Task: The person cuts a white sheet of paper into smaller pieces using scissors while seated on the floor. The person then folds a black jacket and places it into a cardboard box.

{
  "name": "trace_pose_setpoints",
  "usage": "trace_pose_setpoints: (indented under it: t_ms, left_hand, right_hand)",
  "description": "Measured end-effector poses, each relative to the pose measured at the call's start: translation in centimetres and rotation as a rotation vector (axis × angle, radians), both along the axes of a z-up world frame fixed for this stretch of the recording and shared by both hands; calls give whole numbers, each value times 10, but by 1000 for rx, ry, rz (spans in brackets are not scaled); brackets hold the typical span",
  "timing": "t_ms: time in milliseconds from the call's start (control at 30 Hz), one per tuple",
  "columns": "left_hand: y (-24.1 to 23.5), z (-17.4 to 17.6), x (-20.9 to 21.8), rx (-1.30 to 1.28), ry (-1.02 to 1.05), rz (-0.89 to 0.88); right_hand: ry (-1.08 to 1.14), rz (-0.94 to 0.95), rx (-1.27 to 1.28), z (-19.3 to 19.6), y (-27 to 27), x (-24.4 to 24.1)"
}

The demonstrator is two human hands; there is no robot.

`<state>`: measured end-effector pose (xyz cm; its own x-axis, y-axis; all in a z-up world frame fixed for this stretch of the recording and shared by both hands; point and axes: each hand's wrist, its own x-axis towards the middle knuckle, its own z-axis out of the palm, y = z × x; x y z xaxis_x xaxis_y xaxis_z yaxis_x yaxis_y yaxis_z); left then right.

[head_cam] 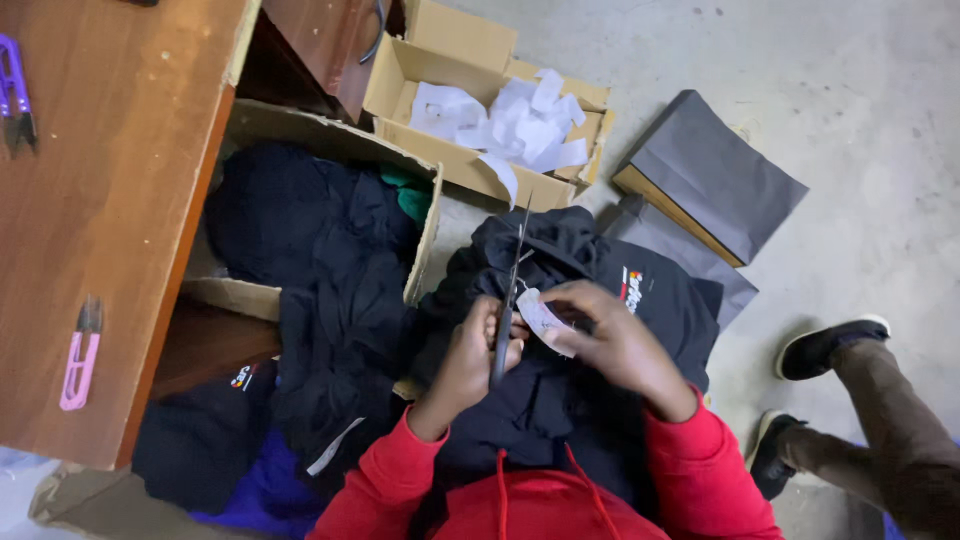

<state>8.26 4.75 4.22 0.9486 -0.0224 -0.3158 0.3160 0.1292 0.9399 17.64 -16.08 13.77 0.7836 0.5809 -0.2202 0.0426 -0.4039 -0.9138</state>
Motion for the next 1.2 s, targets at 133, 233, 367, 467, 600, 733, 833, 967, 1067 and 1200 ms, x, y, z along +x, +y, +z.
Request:
trace_pose_setpoints:
  t_ms: [133,233,367,467,600,733,833,967,1067,1200]
  left_hand:
    - [-12,12,-4,14,-26,-40]
    - [-16,22,-9,61,-26,-76]
    - [-3,40,-17,192,25,-152]
    - [20,44,-30,485,62,-316]
    - [61,18,-68,986,83,-505]
    - [108,33,-96,1054,142,-394]
    - [151,39,-110,1042,447,-351]
    - [180,38,-120,1178,543,-90]
    - [153,48,-112,1089,531,-104]
    - [81,73,-91,814,405,-348]
  right_hand:
    - [-221,-43,-183,-43,-2,-29]
    - [-275,-108,-304,-75,-15,-39]
    - [-236,-258,7,-80,-35,-37]
    - [-266,-309,136,-93,-57,-40]
    - [-218,-323,360,-79,-76,-44]
    - [-53,-432,367,-61,-86,-56]
    - [183,-461,799,-78,-100,-61]
    - [245,-501,1010,-80,-105,-61]
    - [210,-588,716,-77,-95,-62]
    - [-255,-478,-125,-64,-70,-64]
